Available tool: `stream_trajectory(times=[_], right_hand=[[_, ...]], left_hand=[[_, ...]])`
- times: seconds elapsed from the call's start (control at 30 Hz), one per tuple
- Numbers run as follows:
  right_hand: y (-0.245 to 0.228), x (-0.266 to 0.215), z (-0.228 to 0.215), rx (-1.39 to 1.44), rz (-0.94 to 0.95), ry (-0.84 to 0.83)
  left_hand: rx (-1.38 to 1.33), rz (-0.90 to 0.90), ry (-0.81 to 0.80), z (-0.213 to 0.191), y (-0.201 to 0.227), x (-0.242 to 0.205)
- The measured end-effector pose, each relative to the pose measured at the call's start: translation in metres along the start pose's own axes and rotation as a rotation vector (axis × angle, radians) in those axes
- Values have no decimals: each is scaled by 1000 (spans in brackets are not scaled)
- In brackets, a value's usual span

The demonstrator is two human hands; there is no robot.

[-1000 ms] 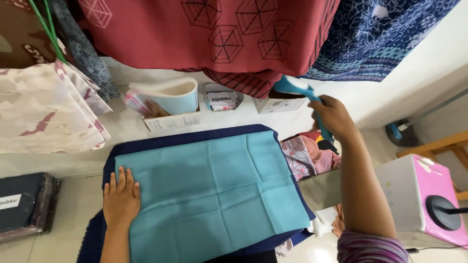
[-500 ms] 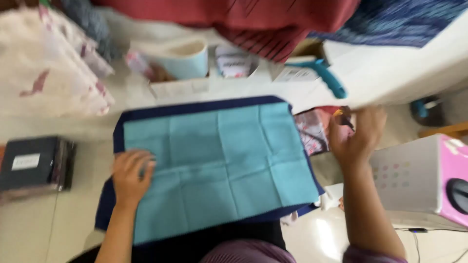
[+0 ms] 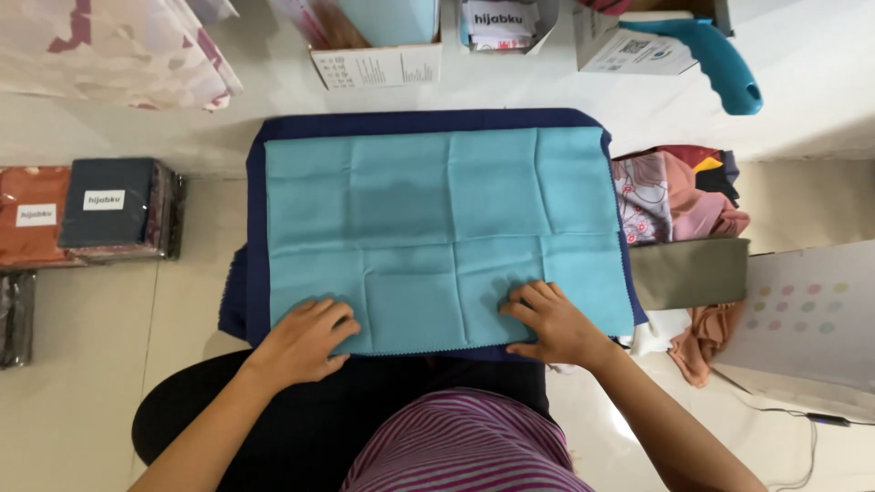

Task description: Cleaning a hijab with a lint roller and folding it neatly

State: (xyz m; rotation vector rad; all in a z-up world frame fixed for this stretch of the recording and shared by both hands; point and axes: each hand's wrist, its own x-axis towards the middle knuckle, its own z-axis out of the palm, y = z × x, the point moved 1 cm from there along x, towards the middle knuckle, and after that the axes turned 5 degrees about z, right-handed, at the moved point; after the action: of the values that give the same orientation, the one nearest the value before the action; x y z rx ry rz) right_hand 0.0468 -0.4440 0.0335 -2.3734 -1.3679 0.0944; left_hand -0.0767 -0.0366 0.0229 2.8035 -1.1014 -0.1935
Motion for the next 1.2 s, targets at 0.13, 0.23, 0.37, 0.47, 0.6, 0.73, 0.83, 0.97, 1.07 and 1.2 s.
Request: stream_trajectory(times=[0.13, 0.23, 0.37, 0.47, 0.6, 0.73, 0.83, 0.97, 1.07, 1.2], right_hand=[[-1, 0, 1, -64, 16, -9], [-4, -2, 6, -104, 46, -8], [0, -7, 24, -202, 111, 40], [5, -11, 23, -211, 134, 32], [18, -23, -5, -81, 130, 3], [46, -53, -23, -74, 220, 35], [71, -78, -31, 40, 358, 90], [114, -94, -41, 426, 644, 248], [162, -79, -45, 624, 686, 474], [205, -8, -56, 635, 678, 725]], left_hand=[[-90, -72, 127, -3, -1, -11], [-159, -174, 172, 0, -4, -14], [-218, -511, 115, 12, -24, -19], [-162, -546, 113, 5, -35, -21], [-272, -506, 153, -36, -31, -28], [-364, -591, 14, -39, -31, -51], [-476, -745, 11, -32, -32, -66], [-739, -884, 252, -28, -50, -69], [-754, -874, 531, -8, -98, -61], [-763, -1086, 743, 8, -162, -15]])
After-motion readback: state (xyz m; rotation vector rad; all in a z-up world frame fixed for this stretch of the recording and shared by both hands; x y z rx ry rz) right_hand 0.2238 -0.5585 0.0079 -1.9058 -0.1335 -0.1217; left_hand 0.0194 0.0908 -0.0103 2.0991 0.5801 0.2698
